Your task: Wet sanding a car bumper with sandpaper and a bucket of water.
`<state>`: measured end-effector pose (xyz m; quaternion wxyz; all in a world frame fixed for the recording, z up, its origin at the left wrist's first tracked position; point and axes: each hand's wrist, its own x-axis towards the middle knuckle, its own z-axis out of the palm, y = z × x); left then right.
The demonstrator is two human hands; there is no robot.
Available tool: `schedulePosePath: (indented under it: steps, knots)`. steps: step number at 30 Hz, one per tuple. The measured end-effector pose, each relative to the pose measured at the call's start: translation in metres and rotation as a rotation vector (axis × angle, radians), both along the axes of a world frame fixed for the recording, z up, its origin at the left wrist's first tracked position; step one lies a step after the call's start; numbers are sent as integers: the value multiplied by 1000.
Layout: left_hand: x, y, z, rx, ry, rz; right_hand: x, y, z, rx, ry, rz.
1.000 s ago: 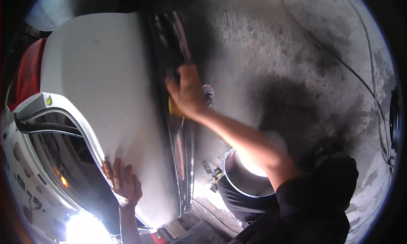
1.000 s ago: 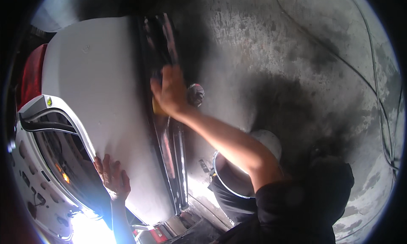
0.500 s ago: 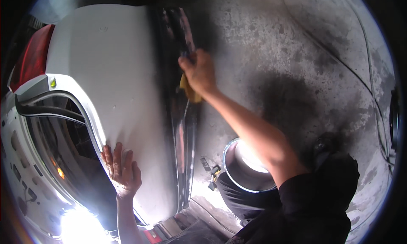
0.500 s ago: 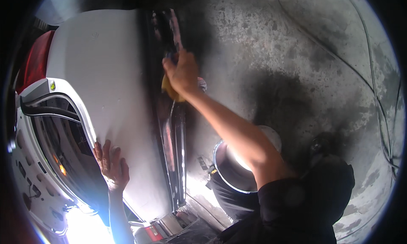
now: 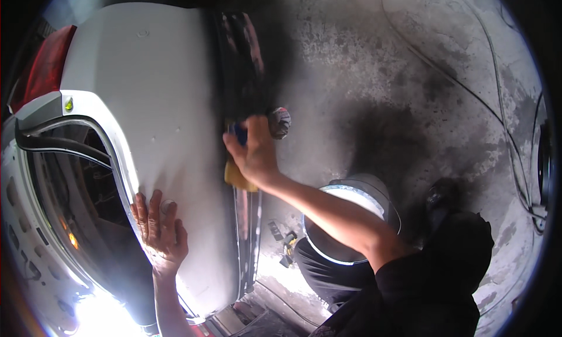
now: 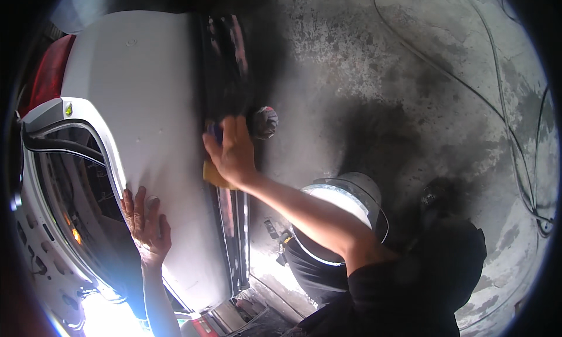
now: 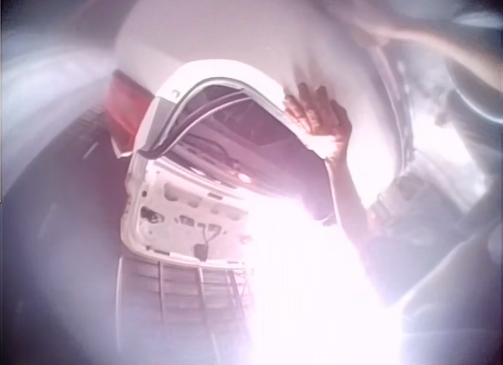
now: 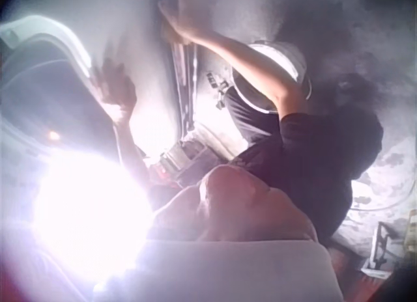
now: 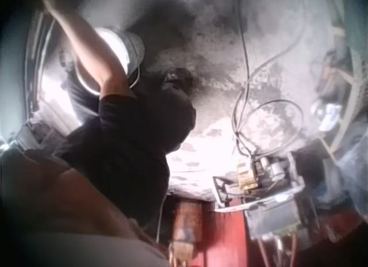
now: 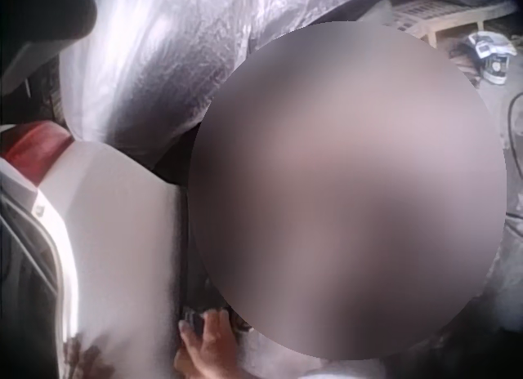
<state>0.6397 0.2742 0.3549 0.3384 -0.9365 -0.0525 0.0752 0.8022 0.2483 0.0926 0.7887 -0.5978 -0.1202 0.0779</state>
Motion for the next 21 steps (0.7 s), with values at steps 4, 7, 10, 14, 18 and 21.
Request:
schedulePosePath:
  steps: [4,7,10,14,18,21]
  knots:
    - [4,0,-3,-9,-12,-44,53,25,-14,-91,205,0]
    - [-4,-3,1,5,12,22,-13,-1,-2,36,89,44]
    - [2,-1,-2,-2,-5,-23,8,13,-8,-37,-38,-69]
    - [4,0,-6,0,9,-69,100,20,-32,-44,287,88]
    - [-2,-21,-70,294,286,185,92,-39,-47,171,365,139]
    - [48,-34,-129,-29,426,256,94,-79,-60,270,453,154]
